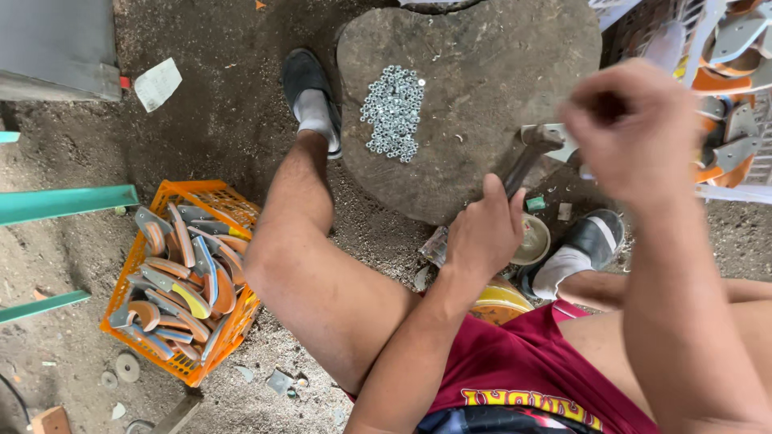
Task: The person sits on the ground and repeatedly hammers metal washers onto the tangs of utility knife blades using a hammer. They pick up each blade from a white basket, place it on a stone, hammer the washer, and return the blade to the basket.
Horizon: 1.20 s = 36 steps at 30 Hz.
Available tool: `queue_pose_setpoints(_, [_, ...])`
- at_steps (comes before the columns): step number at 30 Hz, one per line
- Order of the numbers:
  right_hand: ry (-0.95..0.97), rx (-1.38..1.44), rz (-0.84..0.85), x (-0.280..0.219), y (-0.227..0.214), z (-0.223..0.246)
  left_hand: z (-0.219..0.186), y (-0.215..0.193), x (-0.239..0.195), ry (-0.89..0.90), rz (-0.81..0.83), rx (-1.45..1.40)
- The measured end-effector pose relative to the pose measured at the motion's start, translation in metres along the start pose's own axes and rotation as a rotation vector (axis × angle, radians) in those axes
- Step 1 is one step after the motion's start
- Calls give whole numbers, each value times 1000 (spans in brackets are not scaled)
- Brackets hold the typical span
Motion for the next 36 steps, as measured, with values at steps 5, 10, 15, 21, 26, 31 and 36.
queue_pose_setpoints(5, [47, -91, 196, -28, 20, -68, -2, -2, 2, 22, -33, 25])
queue_pose_setpoints(10, [5, -54, 103, -39, 38, -79, -2, 0, 1, 53, -63, 73])
queue_pose_setpoints(15, [-61, -100, 44, -41, 38, -73, -3, 0, 1, 63, -63, 75])
queue_pose_setpoints(21, [-65, -105, 44, -38, 39, -70, -4, -1, 1, 54, -55, 88])
queue_pose_setpoints(26, [-57, -117, 57, -40, 37, -67, -3, -1, 0, 42, -44, 78])
queue_pose_setpoints(31, [131, 65, 45, -41, 20, -84, -4, -1, 2, 41, -37, 81])
queue_pose_setpoints(36, [101, 105, 112, -44, 23, -81, -4, -1, 3, 59, -27, 71])
Point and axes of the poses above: each hand's wrist, its own x-axis towards the middle knuckle, its own y-axis out of the palm, z = x × y, the point moved 8 cm from there along x, towards the middle knuckle, and after that the axes turned 12 degrees about -x, right-handed, at the moved point
